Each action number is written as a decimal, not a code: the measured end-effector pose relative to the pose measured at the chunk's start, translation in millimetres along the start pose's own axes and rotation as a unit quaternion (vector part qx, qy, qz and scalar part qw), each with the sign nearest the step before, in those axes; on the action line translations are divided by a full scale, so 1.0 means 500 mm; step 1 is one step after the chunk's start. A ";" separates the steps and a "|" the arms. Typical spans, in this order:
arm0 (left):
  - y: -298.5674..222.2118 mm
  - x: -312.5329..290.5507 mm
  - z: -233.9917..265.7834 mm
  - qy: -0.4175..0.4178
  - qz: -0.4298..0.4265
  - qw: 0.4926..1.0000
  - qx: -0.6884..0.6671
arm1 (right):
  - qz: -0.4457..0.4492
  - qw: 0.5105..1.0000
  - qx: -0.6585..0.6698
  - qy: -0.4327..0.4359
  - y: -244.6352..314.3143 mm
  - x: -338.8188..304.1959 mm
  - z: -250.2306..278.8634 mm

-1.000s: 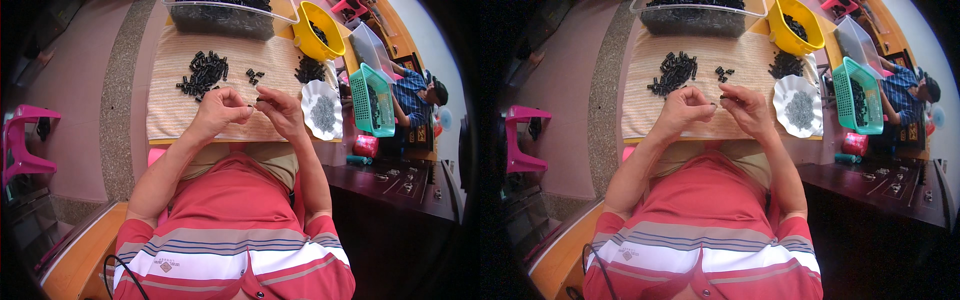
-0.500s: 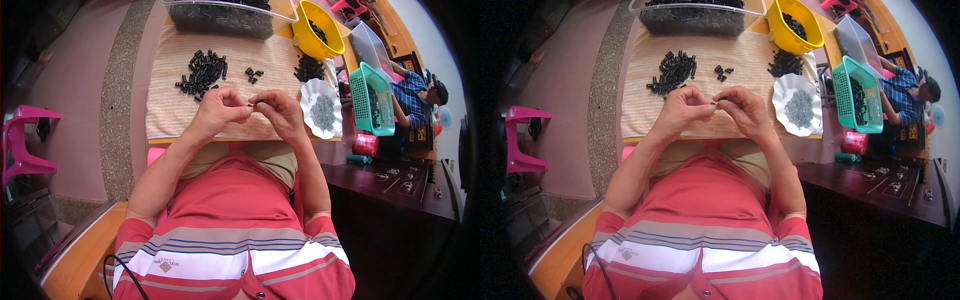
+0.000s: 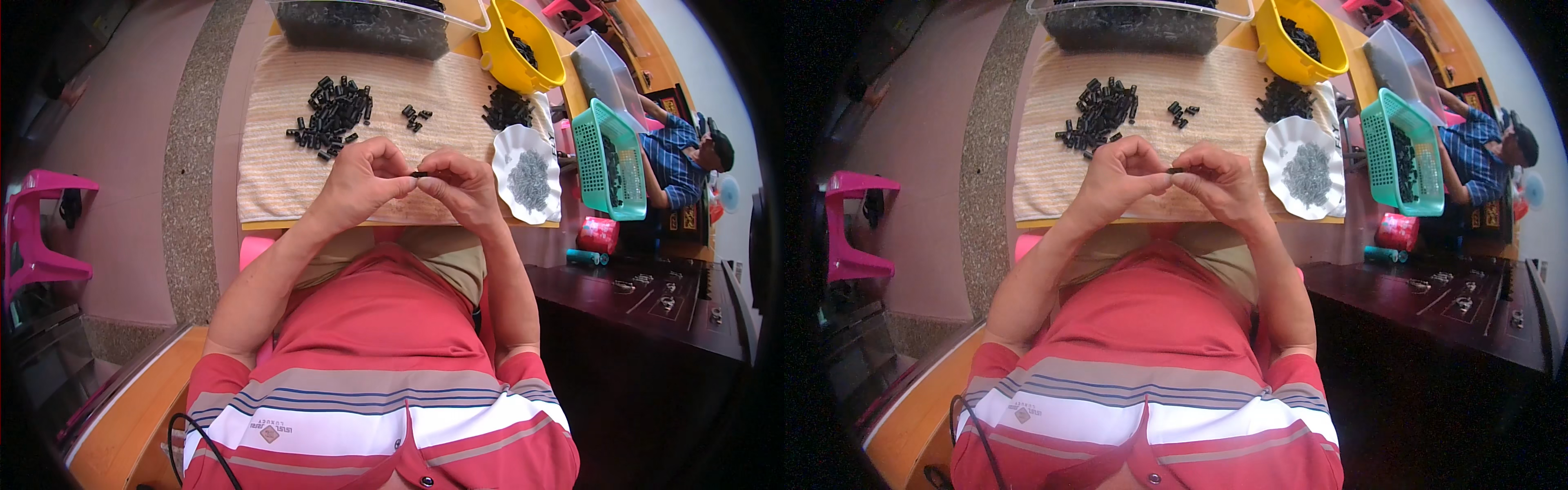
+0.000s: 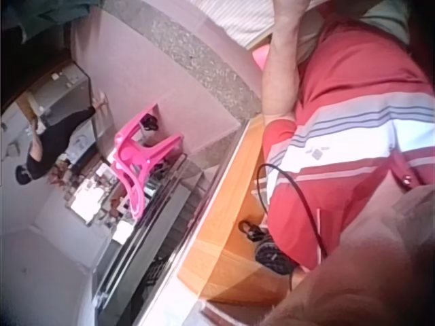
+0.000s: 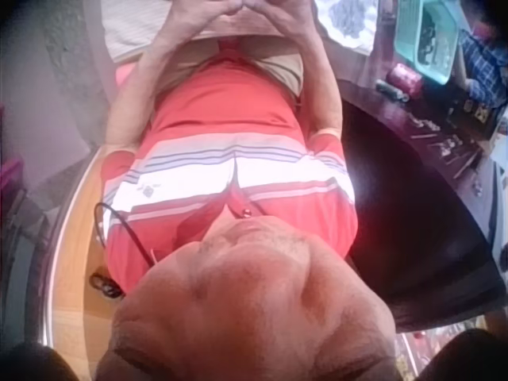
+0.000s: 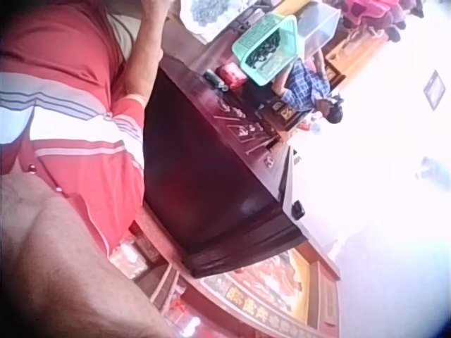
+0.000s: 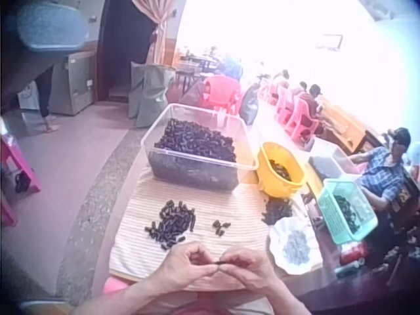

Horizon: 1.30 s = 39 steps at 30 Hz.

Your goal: The person assembles small black plastic parts by inserting small pins into them by hand, then gathers and organizes the plastic components into piles on the cloth.

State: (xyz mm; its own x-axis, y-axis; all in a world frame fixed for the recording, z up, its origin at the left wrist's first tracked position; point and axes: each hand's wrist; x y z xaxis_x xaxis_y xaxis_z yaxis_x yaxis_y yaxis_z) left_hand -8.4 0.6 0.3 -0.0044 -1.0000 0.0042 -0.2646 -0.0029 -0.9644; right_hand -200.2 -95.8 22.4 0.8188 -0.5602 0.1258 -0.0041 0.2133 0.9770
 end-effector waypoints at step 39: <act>-0.024 -0.022 -0.034 -0.071 -0.122 0.942 0.304 | 0.080 0.924 -0.371 0.036 0.051 -0.005 -0.013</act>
State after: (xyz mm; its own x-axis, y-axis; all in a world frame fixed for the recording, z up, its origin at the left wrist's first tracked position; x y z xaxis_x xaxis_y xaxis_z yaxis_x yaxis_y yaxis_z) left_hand -21.7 11.9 16.5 0.1266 -0.9596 0.2515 0.3598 -0.1918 -0.9131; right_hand -198.5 -83.6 45.8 0.8781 -0.4251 0.2196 0.2452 0.7939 0.5564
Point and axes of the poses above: each hand's wrist, its own x-axis towards the middle knuckle, its own z-axis out of the back of the hand, y = z × x, and after that the axes turned 5 degrees about y, right-handed
